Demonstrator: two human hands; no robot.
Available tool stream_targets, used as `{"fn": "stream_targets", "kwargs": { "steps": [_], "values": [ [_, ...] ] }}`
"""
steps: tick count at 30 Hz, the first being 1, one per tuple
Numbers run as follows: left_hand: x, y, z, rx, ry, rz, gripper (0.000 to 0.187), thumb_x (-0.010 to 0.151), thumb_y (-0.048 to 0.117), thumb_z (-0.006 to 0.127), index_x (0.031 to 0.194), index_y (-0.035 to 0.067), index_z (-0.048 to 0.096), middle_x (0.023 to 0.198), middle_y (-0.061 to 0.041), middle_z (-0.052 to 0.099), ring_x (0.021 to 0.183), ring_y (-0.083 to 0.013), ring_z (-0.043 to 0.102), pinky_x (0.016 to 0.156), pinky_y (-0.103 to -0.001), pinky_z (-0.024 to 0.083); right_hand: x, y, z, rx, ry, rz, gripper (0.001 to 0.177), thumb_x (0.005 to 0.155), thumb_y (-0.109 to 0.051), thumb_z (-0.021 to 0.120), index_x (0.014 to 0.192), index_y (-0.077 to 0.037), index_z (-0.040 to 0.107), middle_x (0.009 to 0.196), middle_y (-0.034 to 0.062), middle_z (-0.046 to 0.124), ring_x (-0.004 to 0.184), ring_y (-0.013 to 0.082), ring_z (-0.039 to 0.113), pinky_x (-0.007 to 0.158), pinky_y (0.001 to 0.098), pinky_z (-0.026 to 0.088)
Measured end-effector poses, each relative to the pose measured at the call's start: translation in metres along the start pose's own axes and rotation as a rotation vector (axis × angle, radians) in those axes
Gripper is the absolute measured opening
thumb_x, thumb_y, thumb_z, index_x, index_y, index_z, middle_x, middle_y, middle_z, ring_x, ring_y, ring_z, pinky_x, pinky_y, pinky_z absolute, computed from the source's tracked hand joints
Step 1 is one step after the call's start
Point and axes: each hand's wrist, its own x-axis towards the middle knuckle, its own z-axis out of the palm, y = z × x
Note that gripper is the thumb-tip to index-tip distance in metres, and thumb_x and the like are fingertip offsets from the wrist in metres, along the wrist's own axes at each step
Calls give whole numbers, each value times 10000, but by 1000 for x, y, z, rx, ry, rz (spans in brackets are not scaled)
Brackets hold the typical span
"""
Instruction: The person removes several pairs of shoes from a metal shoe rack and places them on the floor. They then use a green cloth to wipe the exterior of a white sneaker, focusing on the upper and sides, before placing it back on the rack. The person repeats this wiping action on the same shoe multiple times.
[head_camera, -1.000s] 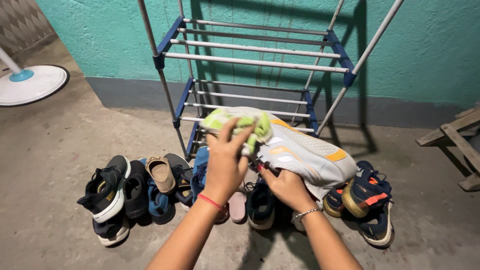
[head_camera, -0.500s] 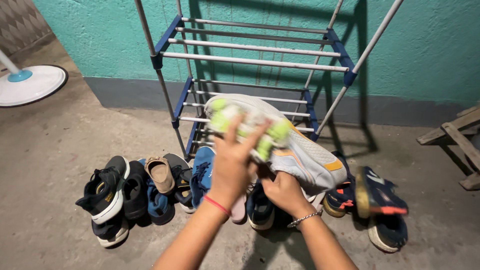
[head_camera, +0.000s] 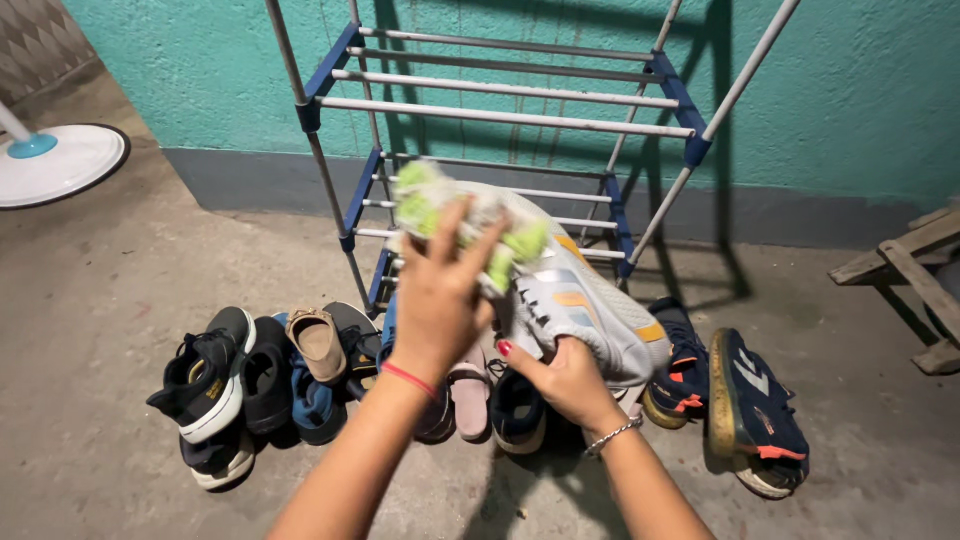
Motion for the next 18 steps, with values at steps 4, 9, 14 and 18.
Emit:
{"fn": "stream_targets", "kwargs": {
  "steps": [4,9,14,18],
  "values": [
    [-1,-12,-8,-41,67,-233,735,745,68,668,1468,189,616,1513,-188,479,1344,-401,533,1113,-460,423,7,-25,-7,643,50,136,539,849,-39,744,1358,51,593,1295,151,668,1195,259,616,1062,415,448],
    [-23,38,-6,-324,-57,95,690,768,193,759,1443,237,622,1603,-225,384,1420,-423,473,1192,-514,405,15,-45,-12,1275,112,137,613,877,-269,704,1408,-11,537,1392,134,631,1310,304,584,1186,479,404],
    [-8,38,2,-147,-70,88,677,648,166,771,1314,252,682,1516,-240,432,1300,-518,461,1090,-537,380,8,-66,-9,1444,77,208,884,815,-572,671,1495,-38,483,1505,137,569,1392,328,512,1202,500,302],
    [9,9,-3,-162,-39,-269,683,732,45,677,1394,213,681,1485,-168,532,1280,-426,518,1116,-496,442,2,-75,-7,1420,-16,247,994,836,-689,624,1515,18,458,1540,158,519,1425,338,462,1231,489,264]
  ]
}}
